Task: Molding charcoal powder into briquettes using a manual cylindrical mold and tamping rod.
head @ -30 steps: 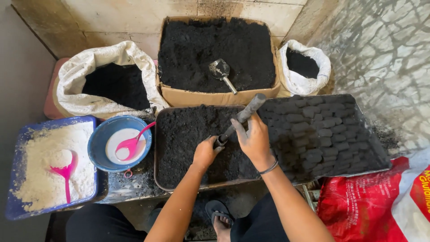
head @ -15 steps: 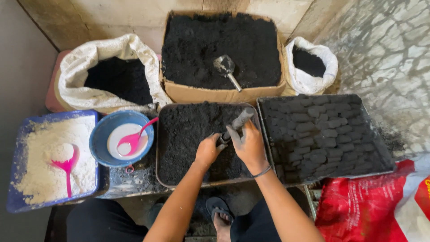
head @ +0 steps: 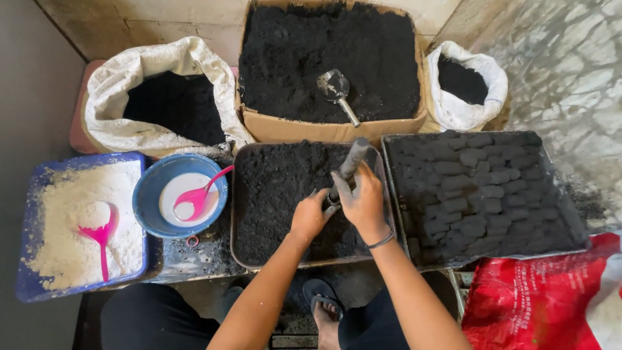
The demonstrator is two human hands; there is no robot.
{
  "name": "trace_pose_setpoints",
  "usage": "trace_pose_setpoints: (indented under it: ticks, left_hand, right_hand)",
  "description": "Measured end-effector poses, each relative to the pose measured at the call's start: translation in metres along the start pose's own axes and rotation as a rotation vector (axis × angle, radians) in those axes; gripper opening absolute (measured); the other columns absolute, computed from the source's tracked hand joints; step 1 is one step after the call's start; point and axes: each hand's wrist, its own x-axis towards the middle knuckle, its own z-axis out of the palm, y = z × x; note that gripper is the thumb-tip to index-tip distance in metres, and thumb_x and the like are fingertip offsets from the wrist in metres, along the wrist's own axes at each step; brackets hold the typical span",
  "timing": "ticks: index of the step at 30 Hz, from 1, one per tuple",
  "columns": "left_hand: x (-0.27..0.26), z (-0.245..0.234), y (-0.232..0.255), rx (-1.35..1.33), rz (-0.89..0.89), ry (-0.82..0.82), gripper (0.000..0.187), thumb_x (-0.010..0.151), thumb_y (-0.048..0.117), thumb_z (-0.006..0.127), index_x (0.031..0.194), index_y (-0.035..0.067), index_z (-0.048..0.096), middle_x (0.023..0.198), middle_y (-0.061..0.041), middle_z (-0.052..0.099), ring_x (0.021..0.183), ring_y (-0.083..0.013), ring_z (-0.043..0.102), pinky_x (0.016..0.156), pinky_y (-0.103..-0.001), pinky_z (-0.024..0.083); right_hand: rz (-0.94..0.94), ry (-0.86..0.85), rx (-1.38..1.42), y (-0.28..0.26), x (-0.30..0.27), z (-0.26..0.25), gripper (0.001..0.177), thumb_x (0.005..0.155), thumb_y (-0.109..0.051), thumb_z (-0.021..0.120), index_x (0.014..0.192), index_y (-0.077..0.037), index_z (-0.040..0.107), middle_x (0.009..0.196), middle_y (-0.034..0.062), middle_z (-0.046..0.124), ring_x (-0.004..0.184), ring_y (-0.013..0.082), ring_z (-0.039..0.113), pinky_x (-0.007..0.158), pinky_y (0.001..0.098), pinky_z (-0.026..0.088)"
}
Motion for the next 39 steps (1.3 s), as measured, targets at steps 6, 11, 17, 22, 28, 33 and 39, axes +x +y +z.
trace_pose_setpoints:
  ticks: [6,11,17,22,28,33,39]
  left_hand:
    - [0.007,0.010,-0.006,0.014,-0.048,-0.011,0.040,0.076,0.030,0.062,0.113,0.017,0.052,0.087,-0.016,0.065,0.083,-0.0349,0.063,0.074,-0.044,0.052]
    - [0.004,0.002,-0.002,-0.014,-0.067,-0.001,0.036,0.077,0.025,0.063,0.111,0.016,0.054,0.086,-0.018,0.066,0.080,-0.0361,0.064,0.071,-0.044,0.052]
    - [0.002,0.001,0.003,-0.022,-0.073,-0.011,0.038,0.078,0.025,0.062,0.113,0.015,0.054,0.088,-0.020,0.065,0.081,-0.0370,0.064,0.072,-0.045,0.052]
    - [-0.001,-0.001,0.004,-0.036,-0.086,-0.024,0.039,0.079,0.025,0.061,0.115,0.013,0.053,0.088,-0.021,0.065,0.081,-0.0377,0.063,0.073,-0.045,0.052]
    - [0.000,-0.003,0.006,-0.044,-0.090,-0.042,0.038,0.080,0.023,0.060,0.116,0.013,0.052,0.089,-0.020,0.065,0.082,-0.0369,0.064,0.072,-0.043,0.052]
    - [0.000,0.002,0.001,-0.034,-0.090,-0.050,0.041,0.079,0.026,0.060,0.117,0.014,0.052,0.089,-0.021,0.065,0.082,-0.0369,0.063,0.072,-0.045,0.052]
    - [0.000,0.001,0.000,-0.035,-0.082,-0.056,0.040,0.079,0.025,0.060,0.117,0.013,0.052,0.091,-0.020,0.065,0.082,-0.0369,0.063,0.073,-0.044,0.052]
  right_hand:
    - [0.056,-0.071,0.015,-0.002,0.003,-0.004,0.014,0.080,-0.008,0.064,0.075,-0.002,0.052,0.064,0.0153,0.052,0.061,0.0366,0.057,0.046,0.0383,0.046]
    - [0.058,-0.116,-0.005,-0.004,0.006,-0.019,0.015,0.082,-0.011,0.062,0.082,0.002,0.053,0.066,0.0168,0.055,0.063,0.0383,0.058,0.048,0.0407,0.047]
    - [0.024,-0.119,-0.029,-0.015,0.019,-0.039,0.014,0.083,-0.006,0.060,0.090,0.004,0.052,0.068,0.0173,0.054,0.065,0.0387,0.058,0.050,0.0418,0.048]
    - [0.030,-0.166,-0.017,-0.024,0.024,-0.042,0.013,0.084,-0.005,0.058,0.087,0.005,0.050,0.067,0.0186,0.053,0.064,0.0391,0.058,0.047,0.0423,0.048]
    - [0.058,-0.232,-0.072,0.000,0.017,-0.027,0.013,0.084,-0.009,0.058,0.086,0.003,0.052,0.065,0.0154,0.053,0.059,0.0332,0.058,0.043,0.0366,0.048]
    - [0.131,-0.221,-0.025,0.002,0.008,-0.022,0.012,0.086,-0.010,0.056,0.084,0.001,0.051,0.063,0.0146,0.051,0.058,0.0315,0.058,0.045,0.0370,0.048]
    - [0.112,-0.147,0.049,-0.001,0.001,-0.017,0.010,0.083,-0.004,0.057,0.077,0.000,0.050,0.062,0.0144,0.050,0.056,0.0321,0.056,0.042,0.0338,0.045]
